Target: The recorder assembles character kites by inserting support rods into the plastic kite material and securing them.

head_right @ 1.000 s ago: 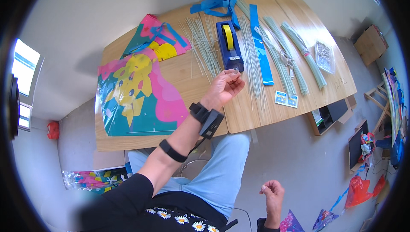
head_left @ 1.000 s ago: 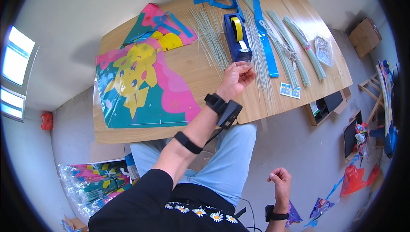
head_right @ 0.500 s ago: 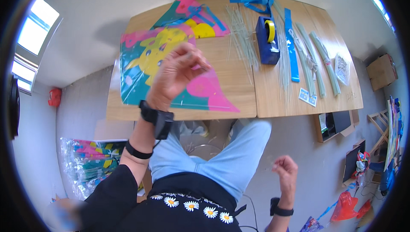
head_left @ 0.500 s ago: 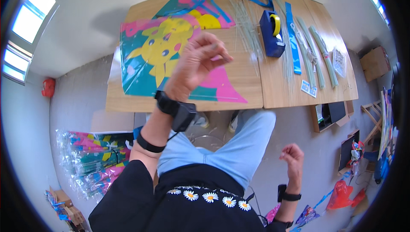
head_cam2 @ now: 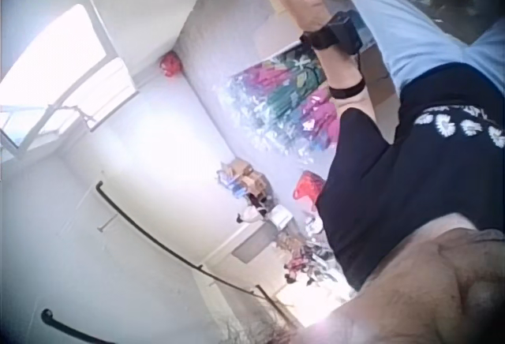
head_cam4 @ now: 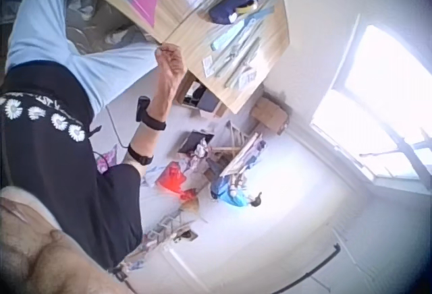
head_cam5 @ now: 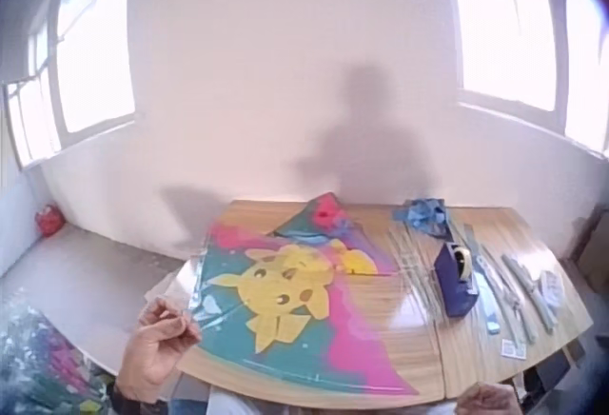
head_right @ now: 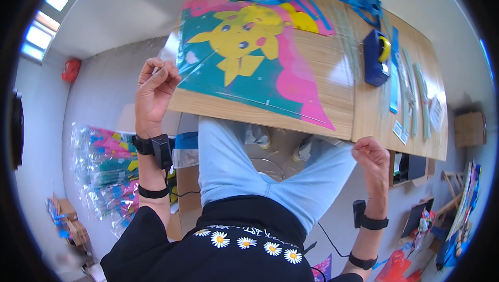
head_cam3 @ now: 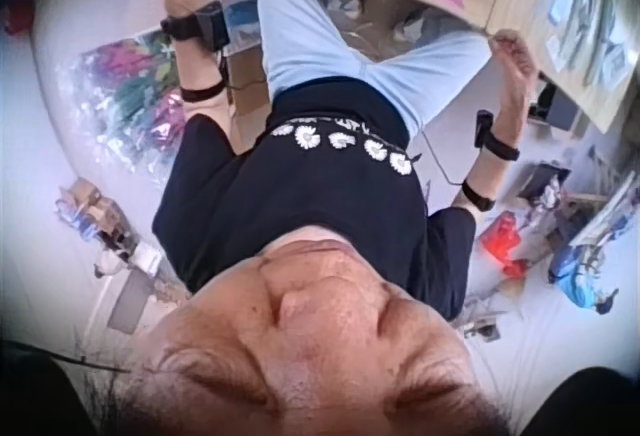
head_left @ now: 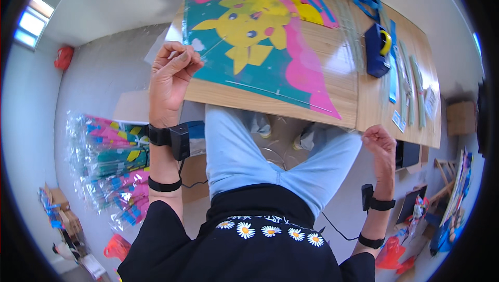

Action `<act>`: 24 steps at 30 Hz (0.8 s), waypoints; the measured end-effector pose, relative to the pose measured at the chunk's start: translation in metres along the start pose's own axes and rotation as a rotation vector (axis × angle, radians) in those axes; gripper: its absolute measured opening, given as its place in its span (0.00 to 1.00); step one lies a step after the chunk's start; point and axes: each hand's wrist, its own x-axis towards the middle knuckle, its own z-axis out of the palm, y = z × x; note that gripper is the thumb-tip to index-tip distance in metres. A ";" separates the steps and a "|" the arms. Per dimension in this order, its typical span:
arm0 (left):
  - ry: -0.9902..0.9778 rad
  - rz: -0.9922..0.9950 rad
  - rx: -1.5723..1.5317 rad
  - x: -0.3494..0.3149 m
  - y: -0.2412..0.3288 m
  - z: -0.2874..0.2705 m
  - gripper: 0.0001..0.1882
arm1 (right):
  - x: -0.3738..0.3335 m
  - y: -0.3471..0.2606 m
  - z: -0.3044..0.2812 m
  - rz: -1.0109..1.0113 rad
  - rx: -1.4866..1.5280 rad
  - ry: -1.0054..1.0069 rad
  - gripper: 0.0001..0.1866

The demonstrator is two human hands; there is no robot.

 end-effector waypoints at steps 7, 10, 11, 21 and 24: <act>0.071 0.055 0.177 -0.021 0.020 -0.022 0.06 | 0.026 -0.021 0.014 0.011 0.129 -0.034 0.04; 0.086 0.078 0.235 -0.021 0.018 -0.028 0.04 | 0.030 -0.025 0.018 -0.045 0.102 -0.016 0.05; 0.115 0.072 0.278 -0.020 0.016 -0.028 0.04 | 0.030 -0.027 0.020 -0.026 0.087 0.018 0.05; 0.241 0.061 0.329 -0.007 -0.012 -0.039 0.03 | 0.035 -0.005 0.014 0.023 0.072 0.044 0.04; 0.230 -0.006 0.361 -0.003 -0.020 -0.047 0.04 | 0.033 -0.001 0.016 0.076 0.067 0.066 0.02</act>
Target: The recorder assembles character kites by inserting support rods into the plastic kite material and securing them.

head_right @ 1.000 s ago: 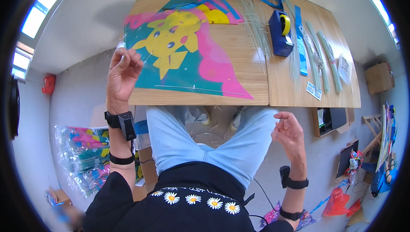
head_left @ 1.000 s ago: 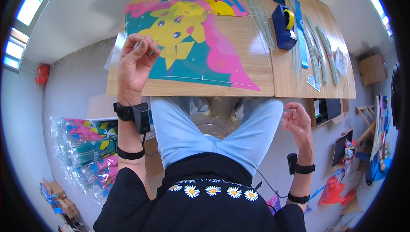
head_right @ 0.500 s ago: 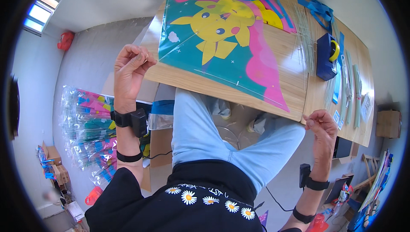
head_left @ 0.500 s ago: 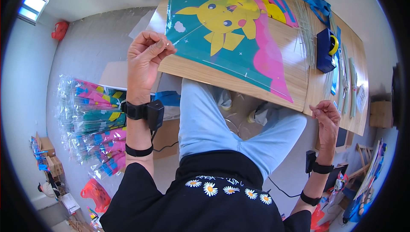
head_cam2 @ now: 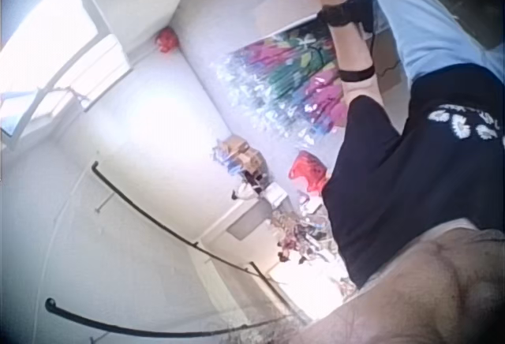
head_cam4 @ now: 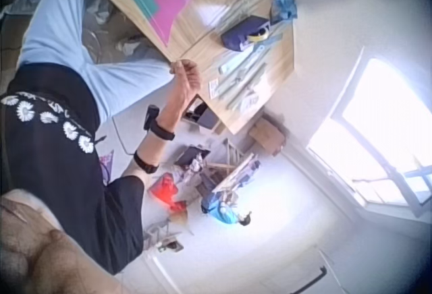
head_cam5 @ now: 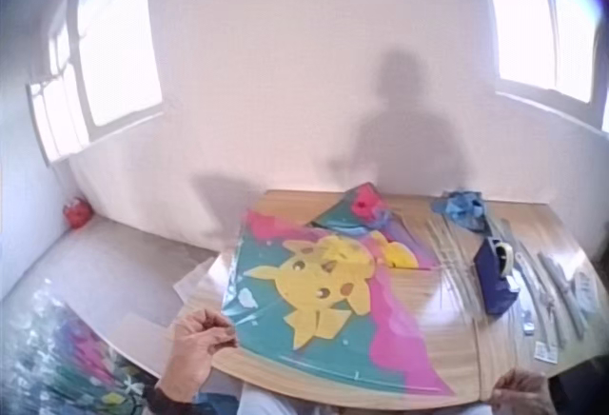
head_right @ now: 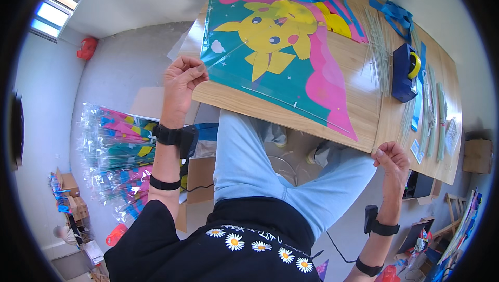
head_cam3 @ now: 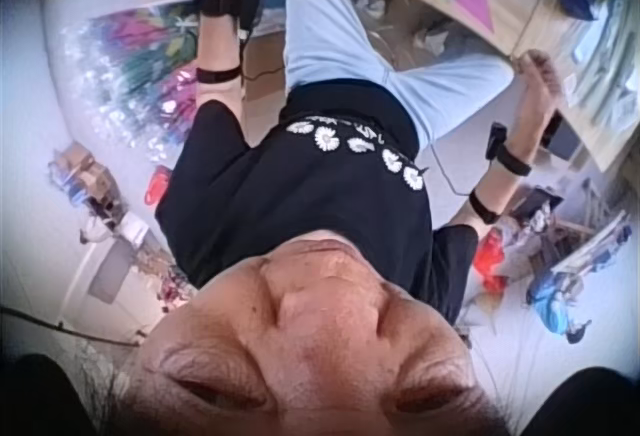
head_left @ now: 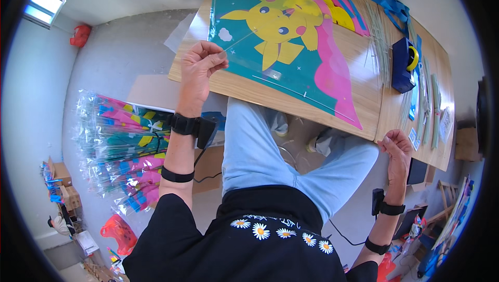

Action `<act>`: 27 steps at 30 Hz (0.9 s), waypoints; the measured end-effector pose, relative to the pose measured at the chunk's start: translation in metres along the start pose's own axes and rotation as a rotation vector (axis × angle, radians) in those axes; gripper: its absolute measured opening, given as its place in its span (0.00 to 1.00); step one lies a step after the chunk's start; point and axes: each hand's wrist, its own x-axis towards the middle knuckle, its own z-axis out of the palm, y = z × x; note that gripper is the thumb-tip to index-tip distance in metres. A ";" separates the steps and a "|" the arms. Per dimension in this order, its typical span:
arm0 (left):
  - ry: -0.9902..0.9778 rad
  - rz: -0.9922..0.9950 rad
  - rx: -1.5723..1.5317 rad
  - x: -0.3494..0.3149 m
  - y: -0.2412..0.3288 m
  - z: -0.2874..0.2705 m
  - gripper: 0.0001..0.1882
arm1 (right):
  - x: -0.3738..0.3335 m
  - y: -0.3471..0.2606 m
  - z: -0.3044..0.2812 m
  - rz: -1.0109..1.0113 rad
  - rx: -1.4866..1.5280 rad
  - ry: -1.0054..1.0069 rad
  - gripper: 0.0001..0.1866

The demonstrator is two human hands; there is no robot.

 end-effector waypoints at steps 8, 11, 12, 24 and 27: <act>-0.034 0.016 0.164 0.014 -0.027 -0.004 0.05 | 0.015 0.024 -0.003 0.025 0.004 0.015 0.03; -0.107 0.060 0.209 0.024 -0.035 -0.017 0.06 | 0.025 0.023 0.008 0.092 -0.082 0.035 0.03; -0.128 0.049 0.192 0.027 -0.037 -0.016 0.06 | 0.029 0.027 0.010 0.099 -0.092 0.062 0.03; 0.038 -0.027 0.476 0.046 -0.082 -0.014 0.08 | 0.060 0.077 0.034 -0.047 -0.600 0.202 0.05; 0.064 -0.057 0.565 0.051 -0.093 -0.020 0.08 | 0.071 0.090 0.038 -0.051 -0.675 0.183 0.05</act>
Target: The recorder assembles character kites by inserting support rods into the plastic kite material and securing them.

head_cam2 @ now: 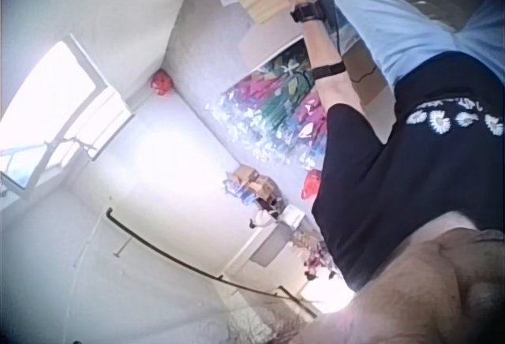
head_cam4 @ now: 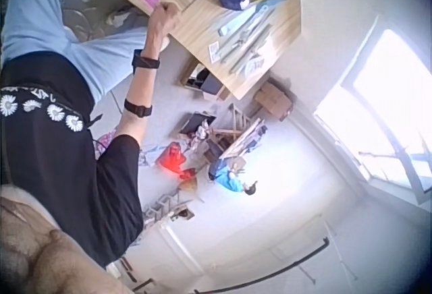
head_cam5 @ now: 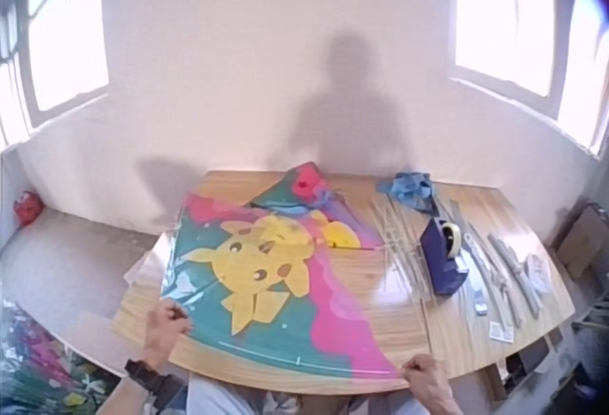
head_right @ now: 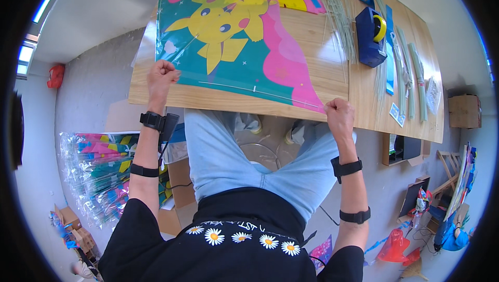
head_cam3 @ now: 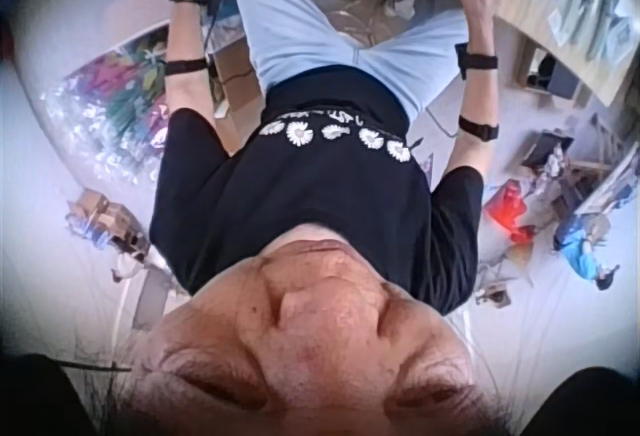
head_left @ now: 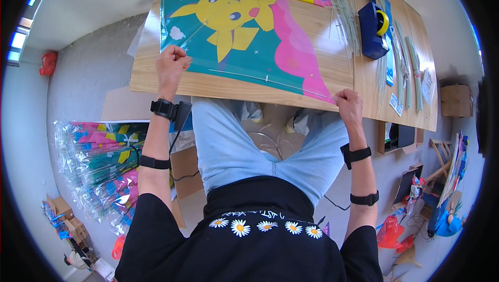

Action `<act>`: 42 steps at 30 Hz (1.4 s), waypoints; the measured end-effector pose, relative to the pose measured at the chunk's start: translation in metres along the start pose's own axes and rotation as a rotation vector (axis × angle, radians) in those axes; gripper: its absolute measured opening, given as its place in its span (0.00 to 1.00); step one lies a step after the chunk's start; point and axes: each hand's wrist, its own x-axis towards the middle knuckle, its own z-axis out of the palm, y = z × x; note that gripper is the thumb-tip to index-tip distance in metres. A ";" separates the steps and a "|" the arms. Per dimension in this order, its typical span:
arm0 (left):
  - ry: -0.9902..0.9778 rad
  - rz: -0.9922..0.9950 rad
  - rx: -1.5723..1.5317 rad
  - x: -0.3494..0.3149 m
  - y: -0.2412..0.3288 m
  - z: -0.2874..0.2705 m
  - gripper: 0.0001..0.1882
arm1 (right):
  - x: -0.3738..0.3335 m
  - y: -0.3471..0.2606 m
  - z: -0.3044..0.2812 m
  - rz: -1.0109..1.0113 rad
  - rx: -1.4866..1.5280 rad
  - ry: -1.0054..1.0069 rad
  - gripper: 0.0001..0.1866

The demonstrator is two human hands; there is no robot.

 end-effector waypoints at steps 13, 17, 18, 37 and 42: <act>0.045 0.042 0.144 0.001 -0.025 0.017 0.09 | 0.006 0.015 0.006 -0.018 -0.099 0.000 0.06; 0.051 0.050 0.223 -0.003 -0.025 0.021 0.10 | 0.003 0.012 0.003 0.027 -0.069 -0.010 0.05; 0.052 0.050 0.224 -0.004 -0.024 0.022 0.10 | 0.003 0.012 0.003 0.048 -0.070 -0.013 0.05; 0.052 0.004 0.260 0.002 -0.033 0.017 0.10 | 0.012 0.001 0.008 0.088 -0.044 -0.013 0.05; 0.058 0.018 0.260 0.003 -0.033 0.020 0.10 | 0.015 0.008 0.009 0.090 -0.025 -0.019 0.05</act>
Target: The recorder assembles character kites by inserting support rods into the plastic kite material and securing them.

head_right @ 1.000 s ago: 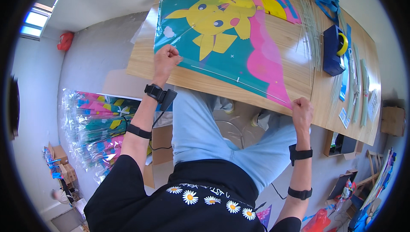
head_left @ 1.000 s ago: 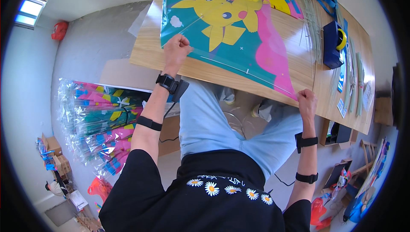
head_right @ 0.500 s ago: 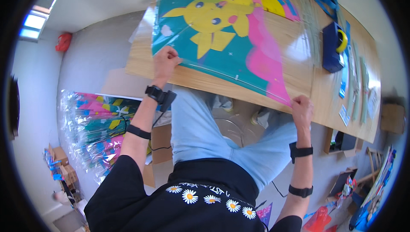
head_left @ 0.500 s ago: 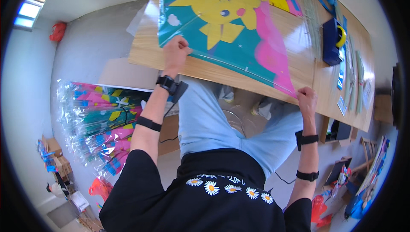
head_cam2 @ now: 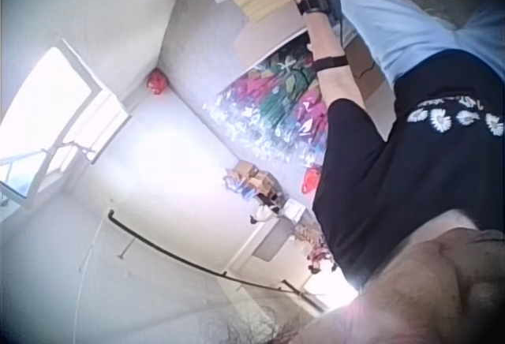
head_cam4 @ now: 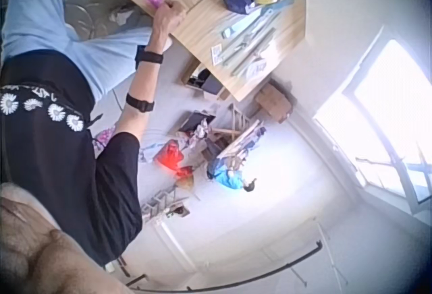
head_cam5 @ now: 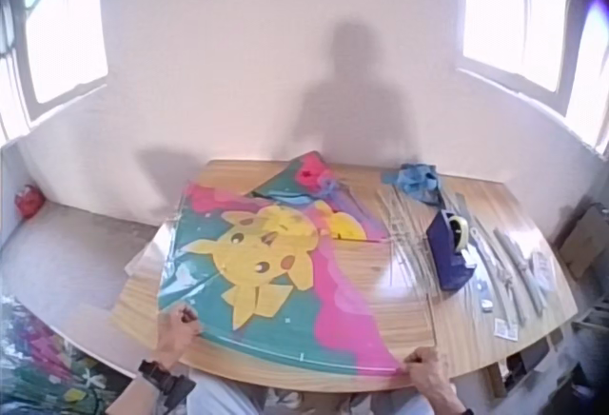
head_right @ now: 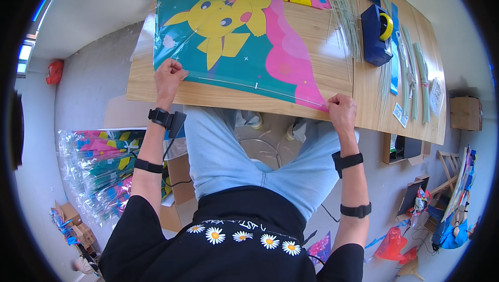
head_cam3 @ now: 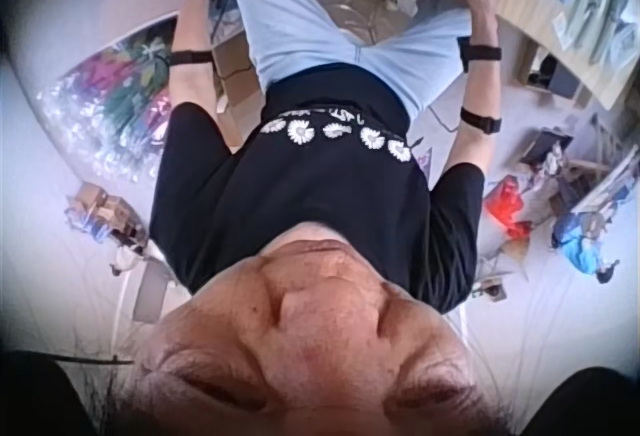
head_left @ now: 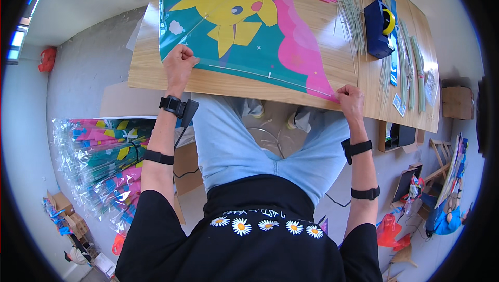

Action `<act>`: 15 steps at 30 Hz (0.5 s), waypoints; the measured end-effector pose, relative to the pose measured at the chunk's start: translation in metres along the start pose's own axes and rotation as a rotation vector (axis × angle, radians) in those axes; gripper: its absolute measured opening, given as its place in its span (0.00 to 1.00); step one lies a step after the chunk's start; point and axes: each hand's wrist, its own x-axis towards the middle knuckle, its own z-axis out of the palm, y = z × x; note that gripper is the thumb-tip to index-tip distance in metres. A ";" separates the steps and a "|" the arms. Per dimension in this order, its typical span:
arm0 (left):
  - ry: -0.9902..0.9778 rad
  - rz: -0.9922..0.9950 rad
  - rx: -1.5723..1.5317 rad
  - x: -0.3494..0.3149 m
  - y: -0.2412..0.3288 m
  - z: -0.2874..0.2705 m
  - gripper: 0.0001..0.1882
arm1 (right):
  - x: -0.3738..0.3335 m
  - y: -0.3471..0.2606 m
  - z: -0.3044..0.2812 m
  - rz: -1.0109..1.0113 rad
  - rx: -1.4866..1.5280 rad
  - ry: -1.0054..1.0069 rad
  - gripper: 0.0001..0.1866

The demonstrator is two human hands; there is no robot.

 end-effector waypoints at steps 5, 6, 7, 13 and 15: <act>0.007 0.020 0.015 -0.002 0.000 0.002 0.10 | 0.001 0.003 0.005 -0.030 -0.053 0.030 0.04; 0.009 0.023 0.023 -0.002 -0.001 0.002 0.10 | 0.001 0.004 0.007 -0.030 -0.052 0.029 0.04; 0.011 0.026 0.032 -0.002 -0.001 0.002 0.10 | 0.001 0.006 0.008 -0.046 -0.075 0.046 0.04; 0.006 0.018 0.047 -0.003 0.001 0.001 0.10 | 0.001 0.008 0.009 -0.069 -0.146 0.059 0.05; 0.002 0.016 0.034 -0.002 -0.001 0.002 0.10 | 0.000 0.006 0.009 -0.062 -0.147 0.056 0.05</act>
